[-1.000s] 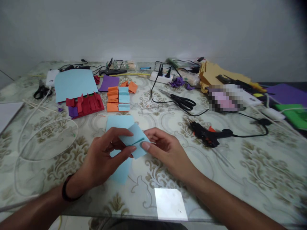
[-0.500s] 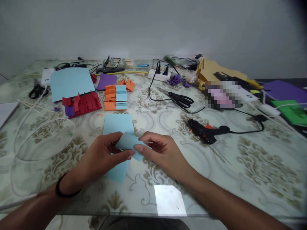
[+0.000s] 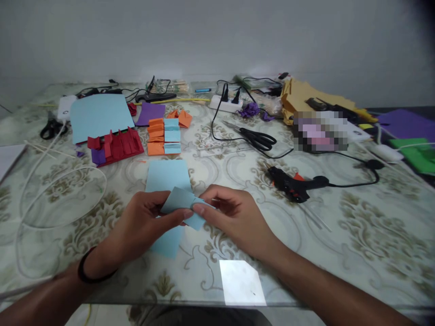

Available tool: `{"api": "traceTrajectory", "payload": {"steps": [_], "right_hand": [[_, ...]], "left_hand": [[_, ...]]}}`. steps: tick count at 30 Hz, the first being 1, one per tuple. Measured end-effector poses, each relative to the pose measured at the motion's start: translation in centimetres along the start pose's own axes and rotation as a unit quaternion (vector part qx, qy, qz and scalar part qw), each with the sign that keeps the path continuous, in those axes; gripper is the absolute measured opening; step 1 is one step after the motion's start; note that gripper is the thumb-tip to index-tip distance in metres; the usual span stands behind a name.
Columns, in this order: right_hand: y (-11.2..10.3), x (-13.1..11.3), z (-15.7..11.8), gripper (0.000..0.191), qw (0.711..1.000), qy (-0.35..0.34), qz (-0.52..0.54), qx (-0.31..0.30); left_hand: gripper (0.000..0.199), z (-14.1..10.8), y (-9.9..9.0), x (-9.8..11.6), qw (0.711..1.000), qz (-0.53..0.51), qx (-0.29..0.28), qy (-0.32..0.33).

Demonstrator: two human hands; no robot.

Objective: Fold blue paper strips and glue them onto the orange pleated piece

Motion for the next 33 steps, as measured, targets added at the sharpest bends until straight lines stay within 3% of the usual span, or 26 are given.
{"api": "traceTrajectory", "payload": {"steps": [8,15,22,29,33], "right_hand": [[0.0,-0.1,-0.3,0.026,1.0,-0.001,0.0,-0.004],[-0.1,-0.5,-0.3,0.028,0.998,-0.004,-0.033,-0.055],[0.0,-0.6,0.0,0.026,0.999,0.001,-0.018,-0.051],[-0.4,-0.3,0.1,0.033,0.994,0.036,-0.018,-0.1],[-0.5,0.1,0.2,0.035,0.993,0.052,-0.021,-0.107]], "left_hand": [[0.024,0.2,0.4,-0.1,0.998,-0.05,-0.045,0.001],[0.021,0.3,0.5,-0.8,0.993,-0.024,-0.113,-0.02],[0.022,0.4,0.5,-0.6,0.995,-0.029,-0.088,-0.035],[0.022,0.7,1.3,-1.1,0.986,-0.028,-0.152,-0.069],[0.03,0.6,1.1,-1.2,0.986,-0.029,-0.151,-0.062]]}}
Point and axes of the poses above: each hand's wrist, its own z-axis towards the middle knuckle, its own y-axis out of the palm, x = y × z, the point moved 4 cm from there along z, towards the middle knuckle, and after that the axes turned 15 degrees about -y, right-handed, at the moved point
